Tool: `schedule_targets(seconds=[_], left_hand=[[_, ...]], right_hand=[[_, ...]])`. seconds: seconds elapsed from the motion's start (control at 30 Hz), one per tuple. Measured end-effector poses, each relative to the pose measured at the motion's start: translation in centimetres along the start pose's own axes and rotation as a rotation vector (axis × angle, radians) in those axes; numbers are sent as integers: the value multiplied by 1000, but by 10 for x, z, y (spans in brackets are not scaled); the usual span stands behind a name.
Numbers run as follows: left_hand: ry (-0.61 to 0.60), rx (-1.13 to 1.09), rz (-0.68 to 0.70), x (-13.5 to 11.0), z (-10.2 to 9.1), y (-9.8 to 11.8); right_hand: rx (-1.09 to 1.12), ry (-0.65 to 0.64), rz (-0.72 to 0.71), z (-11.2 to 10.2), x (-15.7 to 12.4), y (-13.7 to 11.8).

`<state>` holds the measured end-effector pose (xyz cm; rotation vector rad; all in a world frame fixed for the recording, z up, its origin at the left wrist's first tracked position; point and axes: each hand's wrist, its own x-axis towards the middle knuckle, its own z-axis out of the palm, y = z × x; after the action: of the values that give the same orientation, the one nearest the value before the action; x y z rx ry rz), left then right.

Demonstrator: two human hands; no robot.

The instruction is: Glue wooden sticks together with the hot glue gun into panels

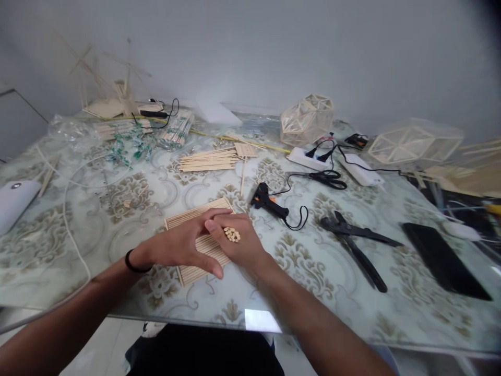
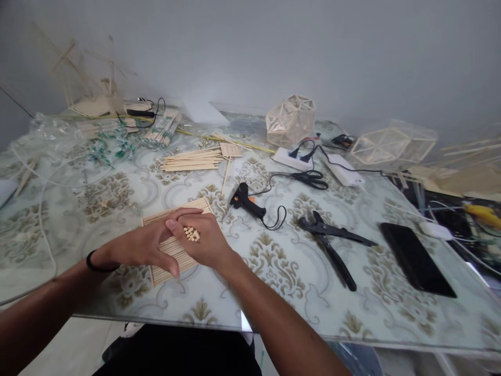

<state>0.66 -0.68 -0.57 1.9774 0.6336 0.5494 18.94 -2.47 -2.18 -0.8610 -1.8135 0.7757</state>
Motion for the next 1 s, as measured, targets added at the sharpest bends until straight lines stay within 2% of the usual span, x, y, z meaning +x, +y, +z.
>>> schedule_targets(seconds=[0.1, 0.23, 0.4, 0.57, 0.77, 0.9, 1.0], left_hand=[[92, 67, 24, 1, 7, -8], [167, 19, 57, 4, 14, -15], [214, 44, 44, 8, 18, -19], [295, 279, 108, 5, 26, -16], [276, 414, 219, -4, 32, -26], [266, 420, 183, -8, 30, -27], [220, 406, 216, -10, 25, -21]], right_hand=[[111, -32, -4, 1, 0, -7], [189, -82, -79, 2, 3, -13], [20, -29, -165, -1, 7, -10], [-39, -25, -184, -2, 6, -8], [-4, -14, -223, 1, 6, -11], [14, -15, -237, 2, 6, -11], [22, -4, -283, 2, 6, -12]])
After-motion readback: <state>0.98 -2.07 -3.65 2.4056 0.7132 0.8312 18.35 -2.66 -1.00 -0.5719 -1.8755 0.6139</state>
